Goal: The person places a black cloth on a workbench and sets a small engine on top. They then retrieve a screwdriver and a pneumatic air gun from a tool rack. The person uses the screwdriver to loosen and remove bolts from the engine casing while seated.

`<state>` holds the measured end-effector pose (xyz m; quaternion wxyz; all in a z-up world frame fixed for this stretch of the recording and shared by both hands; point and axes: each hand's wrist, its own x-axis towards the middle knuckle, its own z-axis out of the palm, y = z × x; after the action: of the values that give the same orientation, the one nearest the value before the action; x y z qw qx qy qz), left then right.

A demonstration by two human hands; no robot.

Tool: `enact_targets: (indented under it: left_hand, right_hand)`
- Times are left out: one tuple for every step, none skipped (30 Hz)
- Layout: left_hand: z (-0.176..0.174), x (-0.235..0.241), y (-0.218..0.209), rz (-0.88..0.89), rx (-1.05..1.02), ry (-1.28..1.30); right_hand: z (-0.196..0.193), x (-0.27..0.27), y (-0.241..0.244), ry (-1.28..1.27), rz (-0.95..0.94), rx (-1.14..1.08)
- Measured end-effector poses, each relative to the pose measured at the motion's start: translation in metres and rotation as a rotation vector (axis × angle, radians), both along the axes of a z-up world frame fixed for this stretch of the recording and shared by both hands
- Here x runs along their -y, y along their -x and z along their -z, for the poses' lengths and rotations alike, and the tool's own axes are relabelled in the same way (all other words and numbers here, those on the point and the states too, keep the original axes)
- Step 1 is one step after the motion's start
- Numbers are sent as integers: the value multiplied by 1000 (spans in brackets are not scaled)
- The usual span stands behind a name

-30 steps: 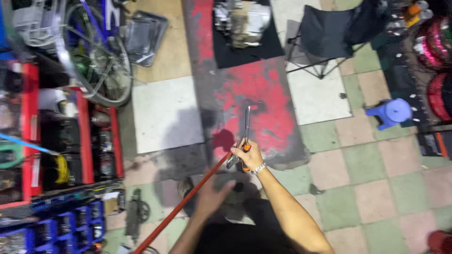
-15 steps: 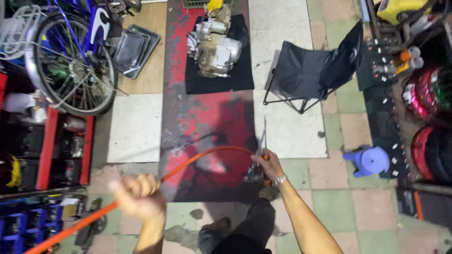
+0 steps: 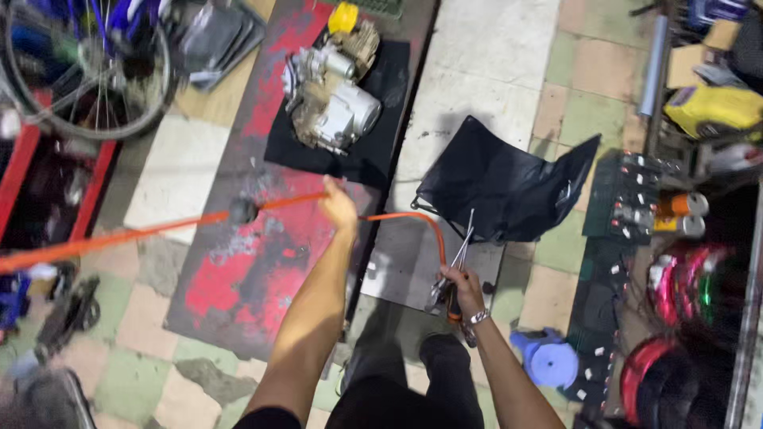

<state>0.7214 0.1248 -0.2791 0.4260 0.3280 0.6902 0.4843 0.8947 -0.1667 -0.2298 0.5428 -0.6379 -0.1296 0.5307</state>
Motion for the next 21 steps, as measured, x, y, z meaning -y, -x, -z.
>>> enact_targets:
  left_hand:
    - [12,-14,-12,26,-78,-40]
    - [25,-29,-26,54,-157,-78]
    - [39,-43,-51,91,-221,-113]
    - [53,-56,-74,90,-263,-110]
    - [67,-61,-92,94,-314,-98]
    - [81,-67,-109,99,-365,-85]
    - [94,-79,-126,108,-360,-33]
    - [108,-94,-142,115,-355,20]
    - [121,-114,-162,118,-346,65]
    - [134,-132,-183,140,-404,81]
    - [147,-143,-204,170,-464,107]
    - [159,-159,-228,130,-410,161]
    - [173,-191,-259,84,-347,195]
    - [187,-222,-285,181,-364,199]
    - [199,-228,-297,283,-390,234]
    - [211,-231,-307,386,-413,270]
    - [222,-241,-327,484,-419,285]
    - [232,-247,-343,551,-415,333]
    - [240,-253,-357,593,-395,393]
    - [244,-257,-370,634,-372,447]
    - [249,-251,-372,623,-334,506]
  right_hand:
    - [1,-14,-16,-29,-46,-49]
    - [2,-29,-33,-57,-92,-99]
    - [0,-45,-58,-83,-127,-134]
    - [-1,-62,-81,-67,-114,-105]
    - [-4,-73,-97,-42,-96,-84]
    - [-7,-85,-110,-17,-78,-63]
    - [-10,-100,-122,-52,-62,-119]
    - [-14,-116,-135,-85,-45,-174]
    - [-16,-139,-150,-125,-30,-227]
    - [-16,-164,-164,-131,-25,-216]
    - [-17,-181,-175,-127,-13,-207]
    - [-14,-199,-184,-123,-1,-198]
    - [-5,-223,-196,-120,19,-207]
    - [5,-243,-205,-118,39,-217]
    - [8,-247,-206,-86,63,-239]
    - [14,-255,-208,15,67,-153]
    - [25,-270,-220,97,65,-51]
    - [35,-283,-234,177,61,53]
    - [40,-295,-248,204,68,27]
    - [41,-305,-262,231,75,2]
    - [40,-309,-270,265,83,-32]
